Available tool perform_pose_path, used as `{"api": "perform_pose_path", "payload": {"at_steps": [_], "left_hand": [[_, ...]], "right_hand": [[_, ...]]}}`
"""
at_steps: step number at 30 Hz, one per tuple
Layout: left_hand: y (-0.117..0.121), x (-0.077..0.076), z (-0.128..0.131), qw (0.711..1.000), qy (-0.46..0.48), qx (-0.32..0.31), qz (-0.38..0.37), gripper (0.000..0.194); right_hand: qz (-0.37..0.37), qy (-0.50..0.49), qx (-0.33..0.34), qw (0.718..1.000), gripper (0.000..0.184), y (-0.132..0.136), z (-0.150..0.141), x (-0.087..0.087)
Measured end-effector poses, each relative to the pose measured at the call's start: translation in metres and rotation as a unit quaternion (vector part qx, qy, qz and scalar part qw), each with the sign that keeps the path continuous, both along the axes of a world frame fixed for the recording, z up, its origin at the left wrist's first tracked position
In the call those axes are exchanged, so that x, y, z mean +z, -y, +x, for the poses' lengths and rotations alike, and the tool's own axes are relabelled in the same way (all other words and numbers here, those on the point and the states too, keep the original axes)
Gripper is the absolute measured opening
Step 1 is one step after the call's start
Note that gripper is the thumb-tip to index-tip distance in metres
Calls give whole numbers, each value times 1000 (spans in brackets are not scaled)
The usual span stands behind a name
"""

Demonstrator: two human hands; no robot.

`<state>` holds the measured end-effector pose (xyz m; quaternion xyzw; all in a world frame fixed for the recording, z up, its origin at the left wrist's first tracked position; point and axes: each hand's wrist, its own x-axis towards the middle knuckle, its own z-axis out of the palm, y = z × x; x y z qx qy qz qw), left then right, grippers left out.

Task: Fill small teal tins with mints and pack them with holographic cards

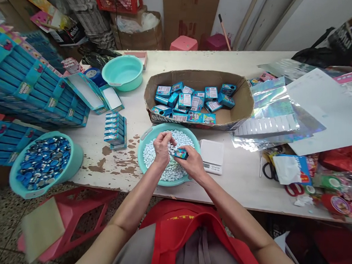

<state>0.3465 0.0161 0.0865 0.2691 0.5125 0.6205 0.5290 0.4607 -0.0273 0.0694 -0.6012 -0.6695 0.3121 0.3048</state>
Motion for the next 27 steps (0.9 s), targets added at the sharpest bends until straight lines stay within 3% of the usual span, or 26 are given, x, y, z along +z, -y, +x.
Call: {"api": "perform_pose_path", "payload": {"at_steps": [18,23,27], "left_hand": [[2,19,-2,999,32,-10,-30,26],[2,15,-1,999,22,-33,-27,25],[5,15,-1,993,35,-110,-18,25]], "right_hand": [[11,-60,-2,998,28,2,-5,7],[3,-77,-8,997,27,3,-8,4],[-15,-103,-18,994,27,0,-12,-5]]}}
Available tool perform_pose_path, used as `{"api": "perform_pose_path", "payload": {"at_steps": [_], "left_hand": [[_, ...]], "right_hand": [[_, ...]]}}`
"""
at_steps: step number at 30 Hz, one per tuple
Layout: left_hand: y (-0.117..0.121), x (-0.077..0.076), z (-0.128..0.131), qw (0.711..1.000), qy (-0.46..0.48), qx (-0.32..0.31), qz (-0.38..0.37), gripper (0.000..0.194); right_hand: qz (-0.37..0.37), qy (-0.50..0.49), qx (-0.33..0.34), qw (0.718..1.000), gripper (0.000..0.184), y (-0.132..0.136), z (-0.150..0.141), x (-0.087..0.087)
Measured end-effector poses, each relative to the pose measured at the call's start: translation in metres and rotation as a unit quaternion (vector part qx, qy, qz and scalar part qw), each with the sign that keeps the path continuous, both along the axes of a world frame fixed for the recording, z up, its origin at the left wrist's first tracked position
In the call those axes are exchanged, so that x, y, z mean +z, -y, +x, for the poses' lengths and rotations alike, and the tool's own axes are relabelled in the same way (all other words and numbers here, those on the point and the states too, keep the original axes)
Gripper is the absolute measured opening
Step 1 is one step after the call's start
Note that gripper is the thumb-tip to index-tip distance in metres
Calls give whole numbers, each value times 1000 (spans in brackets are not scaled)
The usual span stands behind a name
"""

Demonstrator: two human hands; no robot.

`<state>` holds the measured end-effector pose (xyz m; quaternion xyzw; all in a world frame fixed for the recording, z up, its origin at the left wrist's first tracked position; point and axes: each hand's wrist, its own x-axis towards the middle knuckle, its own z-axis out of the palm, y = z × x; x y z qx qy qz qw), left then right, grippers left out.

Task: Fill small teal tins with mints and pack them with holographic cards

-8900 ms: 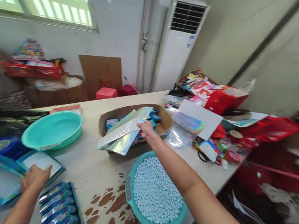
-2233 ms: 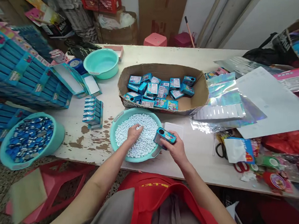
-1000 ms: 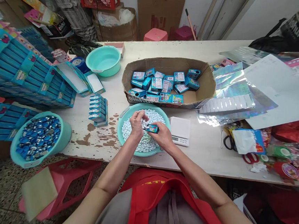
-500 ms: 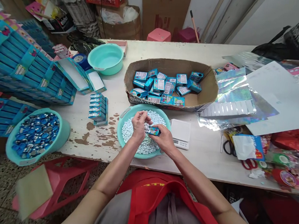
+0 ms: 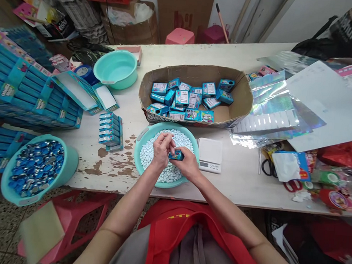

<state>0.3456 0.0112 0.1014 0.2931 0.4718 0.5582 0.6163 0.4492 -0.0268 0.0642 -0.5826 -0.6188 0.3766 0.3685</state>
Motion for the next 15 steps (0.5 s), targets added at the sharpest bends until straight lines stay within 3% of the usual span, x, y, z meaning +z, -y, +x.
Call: {"api": "perform_pose_path", "payload": {"at_steps": [2,5,7,8,10,12,15], "left_hand": [[-4,-2,-6,1000,-6,4,19,25],[-20,-20,-20,993,-68,88,50,24],[-33,-42,-25,977,-188,92,48,24],[-37,-55,-25,961,-268,55,45,23],[-39,-79,-16,899,-430,-60,56,21],[-33,-95,-3,813,-550,-172,78,29],[-17,-101,9,694,-663,-266,92,34]], "right_hand": [[-15,-34,0,999,26,0,2,-2],[-15,-100,-6,995,29,7,13,6],[6,-127,-26,992,31,15,24,16],[21,-130,-36,991,32,19,29,21],[45,-118,-54,991,32,24,39,30],[52,-96,-73,991,30,24,46,34],[59,-60,-83,993,30,18,53,32]]}}
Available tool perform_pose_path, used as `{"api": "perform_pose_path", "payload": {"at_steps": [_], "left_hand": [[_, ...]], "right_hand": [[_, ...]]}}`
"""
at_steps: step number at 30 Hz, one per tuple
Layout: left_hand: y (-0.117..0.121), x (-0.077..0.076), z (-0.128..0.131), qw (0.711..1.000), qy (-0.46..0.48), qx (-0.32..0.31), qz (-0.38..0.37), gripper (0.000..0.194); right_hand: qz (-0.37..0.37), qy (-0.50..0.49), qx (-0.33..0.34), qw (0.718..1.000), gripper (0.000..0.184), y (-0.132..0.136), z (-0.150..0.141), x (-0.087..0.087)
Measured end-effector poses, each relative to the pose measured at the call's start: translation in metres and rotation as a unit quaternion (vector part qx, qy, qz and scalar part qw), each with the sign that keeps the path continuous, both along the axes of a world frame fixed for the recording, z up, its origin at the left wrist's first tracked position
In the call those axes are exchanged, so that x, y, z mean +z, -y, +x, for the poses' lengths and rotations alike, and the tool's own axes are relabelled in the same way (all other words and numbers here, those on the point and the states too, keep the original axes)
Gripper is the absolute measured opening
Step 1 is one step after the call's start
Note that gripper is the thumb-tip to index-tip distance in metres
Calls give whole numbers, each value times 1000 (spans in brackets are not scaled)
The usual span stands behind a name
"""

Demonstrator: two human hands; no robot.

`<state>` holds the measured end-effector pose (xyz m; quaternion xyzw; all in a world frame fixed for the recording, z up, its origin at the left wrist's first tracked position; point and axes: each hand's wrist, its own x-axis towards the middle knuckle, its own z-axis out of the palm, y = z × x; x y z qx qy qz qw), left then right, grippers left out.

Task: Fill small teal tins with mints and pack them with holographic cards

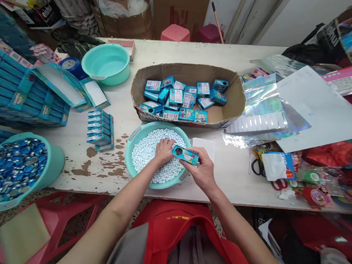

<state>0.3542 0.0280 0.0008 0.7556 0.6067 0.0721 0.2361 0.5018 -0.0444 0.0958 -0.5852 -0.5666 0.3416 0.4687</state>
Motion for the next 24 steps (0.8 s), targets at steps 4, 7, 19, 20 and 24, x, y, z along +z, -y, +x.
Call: {"api": "perform_pose_path", "payload": {"at_steps": [4,7,19,20,24], "left_hand": [[11,4,-13,997,-73,1,-35,27],[8,8,-28,990,21,127,-52,19],[14,97,-11,619,671,403,-57,28],[13,99,-10,613,674,410,-47,29],[7,101,-9,624,676,390,-24,29]], "right_hand": [[-11,38,15,999,26,-8,0,-11],[-23,51,18,998,28,-9,-3,-18],[-10,153,94,984,25,-12,-40,-21],[-4,158,91,983,25,-13,-42,-19],[-10,154,92,984,27,-15,-42,-14]]}}
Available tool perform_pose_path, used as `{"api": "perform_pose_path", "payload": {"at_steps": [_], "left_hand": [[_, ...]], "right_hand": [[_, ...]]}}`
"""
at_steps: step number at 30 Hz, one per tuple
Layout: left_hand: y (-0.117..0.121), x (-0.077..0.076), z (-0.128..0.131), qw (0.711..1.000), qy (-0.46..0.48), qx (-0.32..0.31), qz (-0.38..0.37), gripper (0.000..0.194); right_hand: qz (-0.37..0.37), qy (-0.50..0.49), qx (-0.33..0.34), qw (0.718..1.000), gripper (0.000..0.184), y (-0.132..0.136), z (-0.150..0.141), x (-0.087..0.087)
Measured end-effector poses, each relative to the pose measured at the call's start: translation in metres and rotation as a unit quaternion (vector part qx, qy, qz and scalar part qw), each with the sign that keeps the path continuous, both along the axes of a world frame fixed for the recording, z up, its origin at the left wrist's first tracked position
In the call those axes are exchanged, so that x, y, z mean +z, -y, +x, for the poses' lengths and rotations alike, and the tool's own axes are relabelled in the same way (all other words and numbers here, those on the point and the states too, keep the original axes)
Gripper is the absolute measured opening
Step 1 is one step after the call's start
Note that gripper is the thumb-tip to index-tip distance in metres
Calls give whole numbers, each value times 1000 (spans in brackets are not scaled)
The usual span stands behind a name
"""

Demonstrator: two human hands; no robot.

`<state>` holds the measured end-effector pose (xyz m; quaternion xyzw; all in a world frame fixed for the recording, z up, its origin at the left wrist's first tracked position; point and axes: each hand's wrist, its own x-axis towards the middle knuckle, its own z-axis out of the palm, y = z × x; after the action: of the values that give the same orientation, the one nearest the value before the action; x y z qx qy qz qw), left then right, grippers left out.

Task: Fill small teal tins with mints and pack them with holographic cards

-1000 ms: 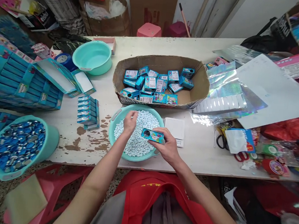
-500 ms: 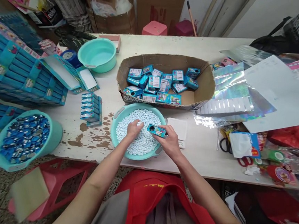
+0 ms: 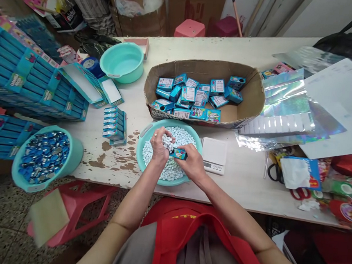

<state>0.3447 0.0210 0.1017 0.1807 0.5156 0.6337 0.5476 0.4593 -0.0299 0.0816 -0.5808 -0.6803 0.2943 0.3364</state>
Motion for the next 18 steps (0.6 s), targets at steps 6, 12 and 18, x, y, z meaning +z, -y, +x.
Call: {"api": "perform_pose_path", "payload": {"at_steps": [6,12,18], "left_hand": [[-4,4,4,1000,-20,-15,15,31],[-5,-2,10,997,-65,-24,18,32],[-7,-1,11,995,-90,-12,40,22]], "right_hand": [[-11,-14,-4,1000,27,-4,3,1],[-21,-26,-12,999,29,-5,-2,-3],[-18,-45,-28,998,29,-6,0,-1]]}}
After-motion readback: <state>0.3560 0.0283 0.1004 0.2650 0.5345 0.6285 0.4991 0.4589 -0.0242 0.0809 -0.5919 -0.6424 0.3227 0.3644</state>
